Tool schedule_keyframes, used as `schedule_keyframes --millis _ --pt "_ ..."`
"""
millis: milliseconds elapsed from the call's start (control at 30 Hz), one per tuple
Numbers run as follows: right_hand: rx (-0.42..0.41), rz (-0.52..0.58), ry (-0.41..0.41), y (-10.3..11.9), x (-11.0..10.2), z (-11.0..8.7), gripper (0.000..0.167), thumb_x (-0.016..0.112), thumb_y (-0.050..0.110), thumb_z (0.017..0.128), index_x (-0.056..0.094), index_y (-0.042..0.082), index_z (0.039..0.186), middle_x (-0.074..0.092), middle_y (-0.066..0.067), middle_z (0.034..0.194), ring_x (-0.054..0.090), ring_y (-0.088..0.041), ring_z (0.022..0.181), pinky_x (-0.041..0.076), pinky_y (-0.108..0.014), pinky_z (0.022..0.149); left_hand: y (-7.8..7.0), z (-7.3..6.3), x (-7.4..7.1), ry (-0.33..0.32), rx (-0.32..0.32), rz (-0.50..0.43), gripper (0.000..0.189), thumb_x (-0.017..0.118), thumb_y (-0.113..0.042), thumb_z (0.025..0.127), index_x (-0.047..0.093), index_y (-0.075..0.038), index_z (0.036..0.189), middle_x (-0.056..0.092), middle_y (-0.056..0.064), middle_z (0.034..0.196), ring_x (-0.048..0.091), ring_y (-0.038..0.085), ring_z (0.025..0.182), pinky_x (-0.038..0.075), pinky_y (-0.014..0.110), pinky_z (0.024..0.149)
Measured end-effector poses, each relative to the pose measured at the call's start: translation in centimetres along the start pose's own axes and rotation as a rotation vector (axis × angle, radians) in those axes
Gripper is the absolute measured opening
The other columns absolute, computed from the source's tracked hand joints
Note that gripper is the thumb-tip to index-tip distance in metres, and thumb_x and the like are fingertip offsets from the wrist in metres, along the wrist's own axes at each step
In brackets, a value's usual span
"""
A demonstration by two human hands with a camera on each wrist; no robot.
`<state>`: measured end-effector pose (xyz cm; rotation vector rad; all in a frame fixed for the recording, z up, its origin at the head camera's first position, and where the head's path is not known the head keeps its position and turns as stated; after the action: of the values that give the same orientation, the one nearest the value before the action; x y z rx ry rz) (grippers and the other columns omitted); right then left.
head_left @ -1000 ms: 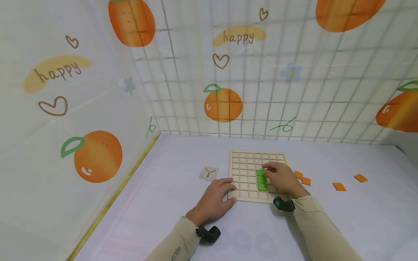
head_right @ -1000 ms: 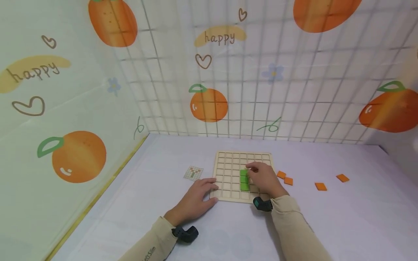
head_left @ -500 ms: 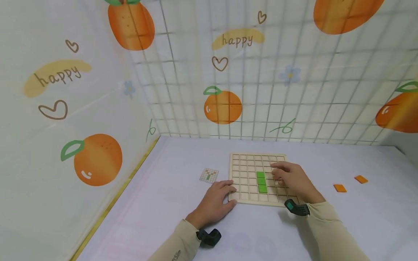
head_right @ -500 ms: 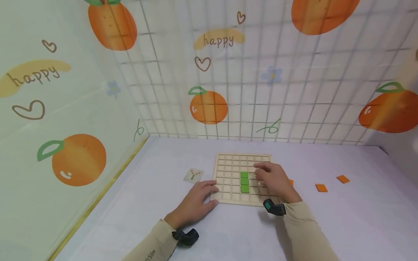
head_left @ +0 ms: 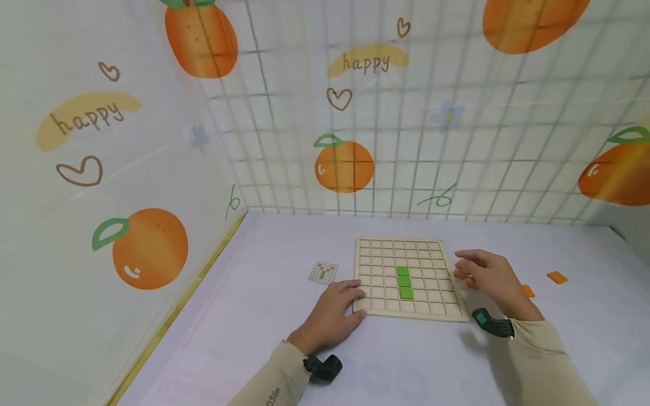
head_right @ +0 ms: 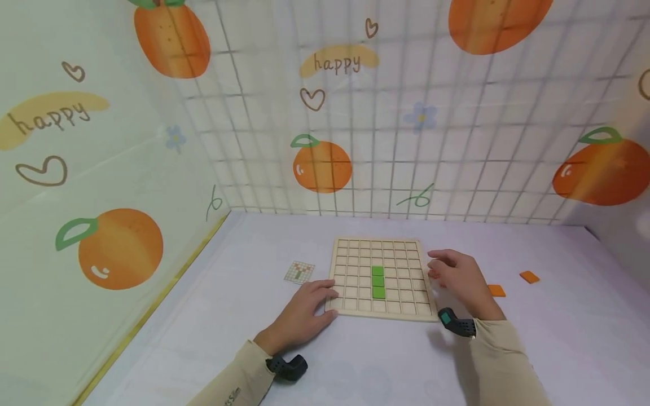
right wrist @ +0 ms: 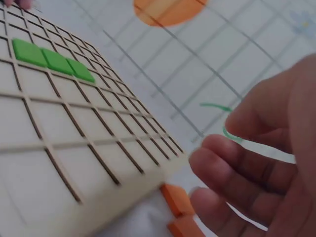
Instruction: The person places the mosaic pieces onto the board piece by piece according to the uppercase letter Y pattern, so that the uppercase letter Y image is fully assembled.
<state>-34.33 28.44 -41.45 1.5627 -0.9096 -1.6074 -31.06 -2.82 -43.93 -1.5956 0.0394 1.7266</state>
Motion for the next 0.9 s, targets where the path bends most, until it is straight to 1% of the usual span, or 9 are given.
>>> schedule_keyframes --millis 33,133,200,333,433,533,733,900 --pt "0.004 -0.023 -0.011 -0.2 -0.3 -0.1 0.051 0.054 0.034 0.104 0.052 0.001 0.143 0.064 -0.021 0.124 0.065 -0.021 0.095 0.056 -0.028 0.077 0.0 0.0 0.0 0.0 0.0 0.001 0.035 0.064 -0.032 0.097 0.065 -0.017 0.128 0.048 -0.002 0.149 0.042 0.02 0.136 0.036 0.041 0.112" --pt "0.015 -0.088 -0.035 -0.6 -1.0 -0.1 0.051 0.052 0.035 0.104 0.053 0.001 0.142 0.065 -0.02 0.122 0.064 -0.024 0.097 0.053 -0.029 0.077 0.0 -0.1 0.0 0.001 0.001 -0.002 0.035 0.063 -0.032 0.097 0.065 -0.017 0.128 0.048 -0.002 0.149 0.042 0.02 0.136 0.036 0.041 0.112" --pt "0.019 -0.11 -0.04 -0.9 -1.2 -0.1 0.051 0.052 0.034 0.104 0.052 0.0 0.142 0.065 -0.02 0.122 0.062 -0.026 0.1 0.051 -0.029 0.078 0.1 -0.1 0.0 0.001 -0.002 -0.004 0.035 0.063 -0.032 0.097 0.065 -0.017 0.128 0.048 -0.002 0.15 0.042 0.02 0.136 0.036 0.042 0.112" --pt "0.039 -0.103 -0.054 -1.6 -1.7 -0.4 0.051 0.052 0.032 0.104 0.051 -0.003 0.142 0.063 -0.025 0.125 0.063 -0.029 0.101 0.053 -0.029 0.077 0.1 -0.1 0.1 0.003 -0.004 -0.006 0.035 0.064 -0.033 0.097 0.065 -0.017 0.129 0.047 -0.002 0.15 0.042 0.02 0.136 0.036 0.042 0.112" --pt "0.076 -0.092 -0.073 -2.4 -2.1 -0.5 0.053 0.052 0.032 0.104 0.05 -0.004 0.142 0.06 -0.028 0.127 0.064 -0.029 0.096 0.053 -0.027 0.073 0.0 0.0 0.1 0.004 0.0 -0.004 0.036 0.064 -0.033 0.097 0.065 -0.017 0.129 0.048 -0.002 0.15 0.043 0.02 0.136 0.037 0.042 0.112" --pt "0.111 -0.121 -0.086 -3.2 -2.4 -0.4 0.051 0.052 0.032 0.104 0.051 -0.004 0.14 0.059 -0.027 0.128 0.062 -0.029 0.095 0.051 -0.026 0.07 0.0 0.0 0.1 0.005 -0.001 -0.002 0.036 0.064 -0.033 0.097 0.065 -0.018 0.129 0.047 -0.002 0.15 0.043 0.02 0.136 0.037 0.041 0.112" --pt "0.155 -0.212 -0.05 -4.5 -2.1 -0.2 0.048 0.051 0.029 0.102 0.053 -0.003 0.137 0.058 -0.026 0.13 0.059 -0.031 0.099 0.049 -0.035 0.076 -0.2 0.0 -0.2 -0.01 0.007 0.008 0.035 0.065 -0.031 0.096 0.066 -0.016 0.127 0.05 0.0 0.148 0.044 0.02 0.134 0.037 0.039 0.111" --pt "0.146 -0.235 -0.019 -4.9 -1.9 -0.1 0.047 0.054 0.027 0.102 0.053 -0.004 0.137 0.056 -0.028 0.131 0.059 -0.031 0.101 0.052 -0.035 0.078 -0.1 0.0 -0.2 -0.014 0.005 0.012 0.035 0.065 -0.032 0.096 0.066 -0.016 0.127 0.05 -0.001 0.147 0.045 0.019 0.134 0.037 0.039 0.111"
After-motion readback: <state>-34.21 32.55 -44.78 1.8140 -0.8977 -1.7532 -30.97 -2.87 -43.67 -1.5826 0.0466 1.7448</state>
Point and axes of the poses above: each hand's wrist, its own z-axis towards the middle knuckle, its own x-axis out of the palm, y = z × x, the point moved 10 cm from there along z, towards the middle knuckle
